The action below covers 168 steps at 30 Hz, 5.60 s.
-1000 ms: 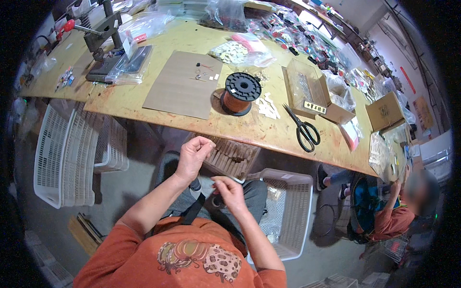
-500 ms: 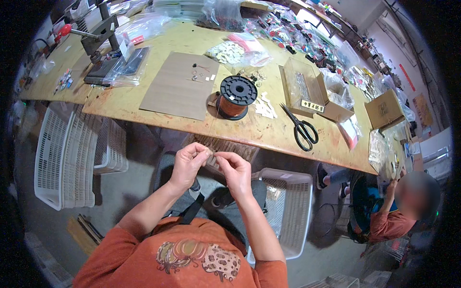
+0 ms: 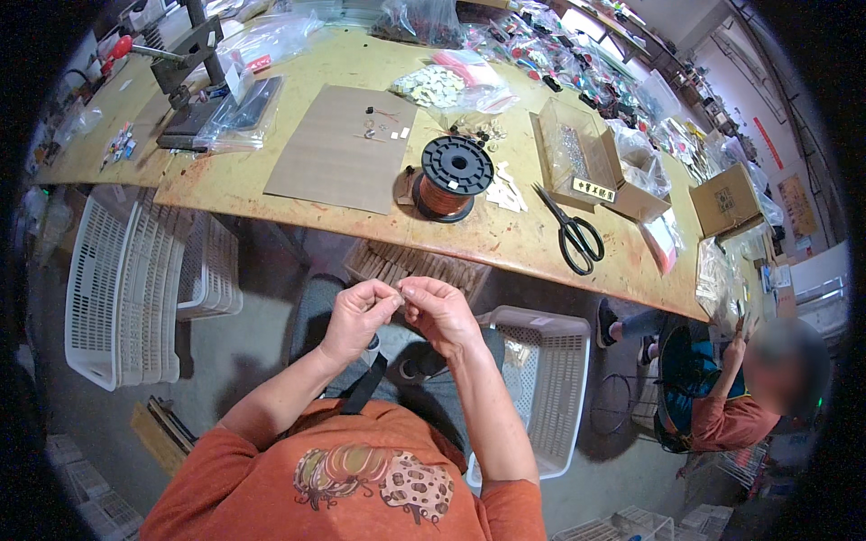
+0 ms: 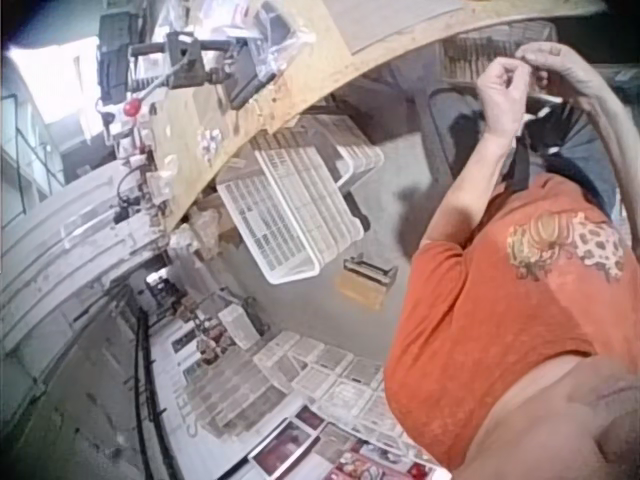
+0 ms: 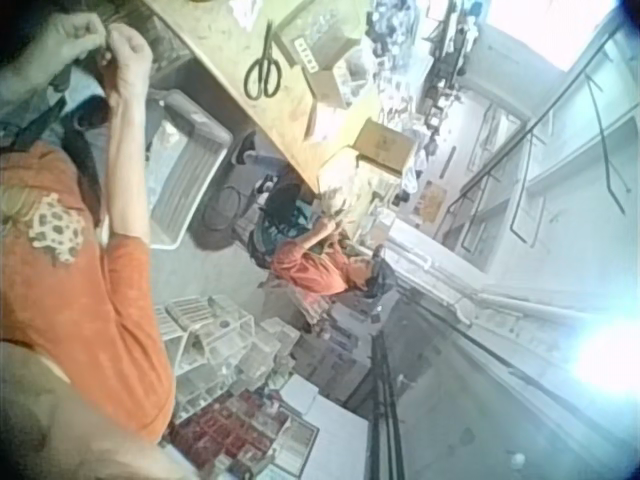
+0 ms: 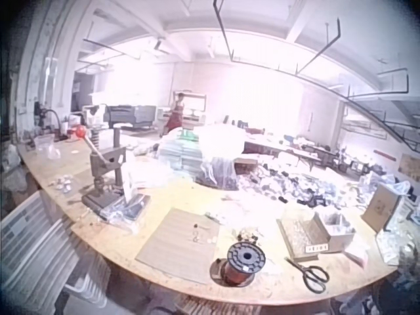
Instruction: The person measures and cuts a length of copper wire, then repeatedly wraps the wire around small cylindrical components. The person uses a ruler and scissors to prepare the wire and places the wrapped components on the work surface.
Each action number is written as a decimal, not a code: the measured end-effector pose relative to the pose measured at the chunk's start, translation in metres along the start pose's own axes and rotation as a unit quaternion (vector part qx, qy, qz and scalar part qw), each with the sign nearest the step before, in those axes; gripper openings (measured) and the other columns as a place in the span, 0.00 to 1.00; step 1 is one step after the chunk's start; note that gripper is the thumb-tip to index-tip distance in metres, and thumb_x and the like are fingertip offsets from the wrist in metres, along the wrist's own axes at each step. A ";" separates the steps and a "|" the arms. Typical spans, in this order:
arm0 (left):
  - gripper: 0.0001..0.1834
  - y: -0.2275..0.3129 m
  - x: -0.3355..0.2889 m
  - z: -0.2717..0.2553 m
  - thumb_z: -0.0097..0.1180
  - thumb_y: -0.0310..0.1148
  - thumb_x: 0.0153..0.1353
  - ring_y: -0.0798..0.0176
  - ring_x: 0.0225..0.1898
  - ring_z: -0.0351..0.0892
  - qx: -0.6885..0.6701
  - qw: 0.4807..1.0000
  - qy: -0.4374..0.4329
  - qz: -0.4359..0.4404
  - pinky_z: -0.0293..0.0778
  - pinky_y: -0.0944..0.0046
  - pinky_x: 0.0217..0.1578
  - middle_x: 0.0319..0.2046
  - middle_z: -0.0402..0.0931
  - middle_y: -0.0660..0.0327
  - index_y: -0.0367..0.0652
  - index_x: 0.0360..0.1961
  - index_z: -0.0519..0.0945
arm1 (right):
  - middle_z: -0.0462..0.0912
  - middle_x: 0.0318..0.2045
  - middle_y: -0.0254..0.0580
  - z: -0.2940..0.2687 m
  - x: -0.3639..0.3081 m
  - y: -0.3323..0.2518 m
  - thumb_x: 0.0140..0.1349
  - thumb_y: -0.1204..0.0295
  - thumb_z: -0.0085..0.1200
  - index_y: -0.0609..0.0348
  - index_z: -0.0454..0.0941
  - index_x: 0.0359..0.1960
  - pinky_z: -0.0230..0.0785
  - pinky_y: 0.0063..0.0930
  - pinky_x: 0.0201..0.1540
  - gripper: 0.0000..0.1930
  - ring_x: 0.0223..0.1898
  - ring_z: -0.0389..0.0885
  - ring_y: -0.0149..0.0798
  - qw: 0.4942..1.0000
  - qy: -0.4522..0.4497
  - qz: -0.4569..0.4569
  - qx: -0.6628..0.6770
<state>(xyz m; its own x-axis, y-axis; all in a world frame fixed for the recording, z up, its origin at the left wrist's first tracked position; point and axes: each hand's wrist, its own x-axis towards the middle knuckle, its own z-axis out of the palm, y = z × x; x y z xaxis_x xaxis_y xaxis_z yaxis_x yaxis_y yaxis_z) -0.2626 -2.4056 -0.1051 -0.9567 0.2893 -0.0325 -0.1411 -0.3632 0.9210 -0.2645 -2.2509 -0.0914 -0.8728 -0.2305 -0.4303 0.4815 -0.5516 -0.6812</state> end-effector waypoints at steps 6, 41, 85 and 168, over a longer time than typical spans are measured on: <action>0.03 0.000 -0.002 -0.002 0.54 0.26 0.58 0.81 0.22 0.64 -0.008 1.000 -0.006 -0.015 0.62 0.79 0.24 0.21 0.72 0.72 0.39 0.28 0.77 | 0.77 0.24 0.31 -0.006 0.007 0.010 0.56 0.75 0.57 0.59 0.76 0.33 0.66 0.18 0.28 0.04 0.23 0.72 0.25 0.999 -0.017 -0.013 0.026; 0.04 0.037 0.035 -0.026 0.57 0.26 0.49 0.58 0.22 0.76 0.431 0.859 -0.188 0.202 0.71 0.65 0.24 0.21 0.75 0.55 0.37 0.26 0.77 | 0.75 0.22 0.31 0.002 0.002 0.015 0.55 0.75 0.53 0.58 0.74 0.28 0.63 0.17 0.26 0.02 0.22 0.70 0.24 0.990 0.080 -0.096 -0.062; 0.05 0.074 0.114 0.004 0.54 0.32 0.44 0.58 0.29 0.71 0.555 0.567 -0.473 0.384 0.69 0.61 0.30 0.22 0.71 0.62 0.44 0.21 0.75 | 0.80 0.26 0.36 -0.013 -0.001 -0.004 0.60 0.72 0.53 0.61 0.77 0.32 0.68 0.14 0.27 0.06 0.24 0.77 0.25 0.977 0.036 -0.052 -0.202; 0.09 -0.008 0.072 -0.004 0.50 0.30 0.61 0.82 0.11 0.52 -0.118 0.991 -0.012 -0.065 0.44 0.78 0.11 0.14 0.67 0.71 0.40 0.26 0.77 | 0.70 0.54 0.51 0.027 0.040 -0.133 0.49 0.70 0.60 0.58 0.72 0.50 0.57 0.37 0.59 0.23 0.58 0.65 0.51 0.546 0.122 -0.396 -0.728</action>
<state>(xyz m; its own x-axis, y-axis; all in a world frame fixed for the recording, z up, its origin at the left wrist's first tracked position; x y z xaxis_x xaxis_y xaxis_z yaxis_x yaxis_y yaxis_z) -0.3314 -2.3855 -0.1160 -0.9209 0.3663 -0.1330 -0.3206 -0.5180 0.7930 -0.3656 -2.2083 -0.0023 -0.9024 -0.1709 0.3956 -0.3315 0.8619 -0.3837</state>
